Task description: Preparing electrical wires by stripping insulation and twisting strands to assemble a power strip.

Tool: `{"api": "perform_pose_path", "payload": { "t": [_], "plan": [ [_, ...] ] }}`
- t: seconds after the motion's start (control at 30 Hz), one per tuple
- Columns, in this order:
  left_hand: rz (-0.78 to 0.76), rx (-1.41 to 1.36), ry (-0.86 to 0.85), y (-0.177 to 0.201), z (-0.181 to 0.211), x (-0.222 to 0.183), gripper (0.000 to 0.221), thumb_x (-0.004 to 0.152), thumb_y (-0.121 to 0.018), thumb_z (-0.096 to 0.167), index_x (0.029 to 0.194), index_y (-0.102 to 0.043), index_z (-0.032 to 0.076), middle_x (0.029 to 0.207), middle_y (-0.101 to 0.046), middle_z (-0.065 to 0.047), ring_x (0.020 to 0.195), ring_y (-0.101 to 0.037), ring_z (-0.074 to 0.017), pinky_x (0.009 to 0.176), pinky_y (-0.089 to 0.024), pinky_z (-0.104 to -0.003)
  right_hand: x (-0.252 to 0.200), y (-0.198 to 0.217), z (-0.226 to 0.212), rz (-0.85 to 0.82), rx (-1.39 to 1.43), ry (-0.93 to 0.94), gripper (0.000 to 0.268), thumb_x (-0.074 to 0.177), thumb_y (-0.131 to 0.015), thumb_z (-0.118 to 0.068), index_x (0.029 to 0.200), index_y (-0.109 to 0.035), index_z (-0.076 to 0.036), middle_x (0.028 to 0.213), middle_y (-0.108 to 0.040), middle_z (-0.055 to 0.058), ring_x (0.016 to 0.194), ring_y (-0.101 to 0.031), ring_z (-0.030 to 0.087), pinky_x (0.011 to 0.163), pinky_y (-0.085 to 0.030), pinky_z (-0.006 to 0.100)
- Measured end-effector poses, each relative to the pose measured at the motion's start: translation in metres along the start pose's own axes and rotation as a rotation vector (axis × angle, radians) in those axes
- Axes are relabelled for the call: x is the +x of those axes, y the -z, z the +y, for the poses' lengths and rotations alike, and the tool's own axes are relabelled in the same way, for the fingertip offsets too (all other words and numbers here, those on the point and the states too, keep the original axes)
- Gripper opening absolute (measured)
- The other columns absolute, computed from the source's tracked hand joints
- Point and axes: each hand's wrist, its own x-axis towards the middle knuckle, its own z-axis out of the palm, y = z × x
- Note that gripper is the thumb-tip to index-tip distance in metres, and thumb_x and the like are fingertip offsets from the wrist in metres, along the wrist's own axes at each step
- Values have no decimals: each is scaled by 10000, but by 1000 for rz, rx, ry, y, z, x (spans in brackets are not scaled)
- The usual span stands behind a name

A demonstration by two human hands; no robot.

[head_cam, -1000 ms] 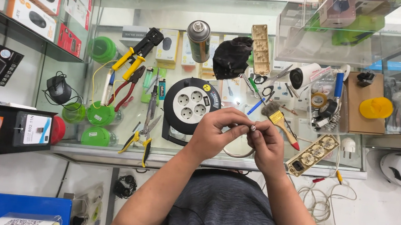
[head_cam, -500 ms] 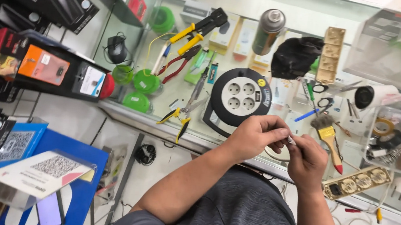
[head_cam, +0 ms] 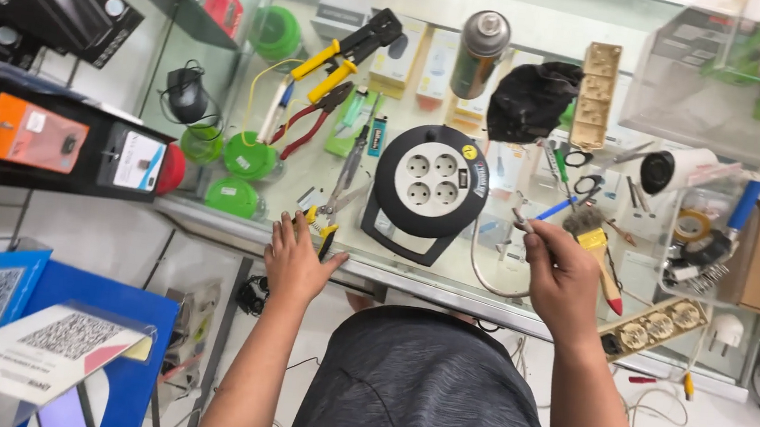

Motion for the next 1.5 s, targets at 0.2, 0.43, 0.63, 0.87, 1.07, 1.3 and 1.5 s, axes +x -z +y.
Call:
{"api": "perform_pose_path", "payload": {
  "t": [0.2, 0.43, 0.63, 0.87, 1.07, 1.3, 1.5],
  "plan": [
    [108, 63, -62, -21, -18, 30, 979, 831, -792, 516, 1571, -375, 30, 1449, -469, -261, 1339, -507, -440, 1086, -476, -560, 1, -3, -11, -28, 42, 44, 169, 1042, -630, -86, 1101, -785, -119, 678, -614, 74, 591, -553, 219, 651, -489, 358],
    [50, 39, -29, 7, 17, 4, 1092, 837, -777, 527, 1636, -221, 32, 1636, -232, -319, 1525, -246, -472, 1166, -270, -661, 1, -5, -12, -12, 103, 6, 166, 1052, -604, -74, 1100, -762, -88, 668, -583, 89, 572, -504, 193, 623, -470, 346],
    [269, -1018, -815, 29, 142, -60, 366, 888, -727, -25, 1237, -722, 87, 1099, -740, -92, 964, -764, -266, 706, -653, -311, -6, -10, -19, -23, 150, 7, 155, 1033, -612, -83, 1075, -761, -79, 652, -582, 74, 572, -505, 164, 609, -481, 333],
    [136, -1407, -761, 40, 205, -63, 158, 872, -794, 11, 1012, -730, -27, 901, -774, -145, 818, -775, -189, 625, -656, -251, -12, -8, -25, 57, 233, -49, 199, 1056, -575, -91, 1083, -772, -84, 727, -667, 71, 712, -528, 92, 717, -516, 331],
    [-68, -1613, -593, 23, 225, -54, 197, 889, -795, 43, 1030, -690, -48, 922, -767, -161, 837, -743, -146, 700, -664, -250, -12, -11, -24, 181, 285, -94, 193, 1060, -579, -82, 1072, -771, -69, 771, -704, 66, 780, -555, 89, 775, -532, 338],
    [131, -1440, -777, 31, 232, -64, 75, 892, -782, -6, 923, -715, -23, 951, -777, -195, 896, -767, -213, 668, -658, -300, -6, -7, -44, 261, 374, -204, 200, 1082, -555, -119, 1043, -744, -67, 669, -539, -5, 691, -461, 82, 689, -464, 273],
    [-320, -1670, -849, 42, 212, -50, 226, 970, -676, 54, 1179, -645, -25, 999, -766, -182, 952, -712, -165, 749, -658, -300, -13, -3, -20, 119, 451, -203, 198, 1037, -605, -118, 996, -790, -61, 724, -678, 33, 761, -532, 107, 784, -526, 339]
  ]
}}
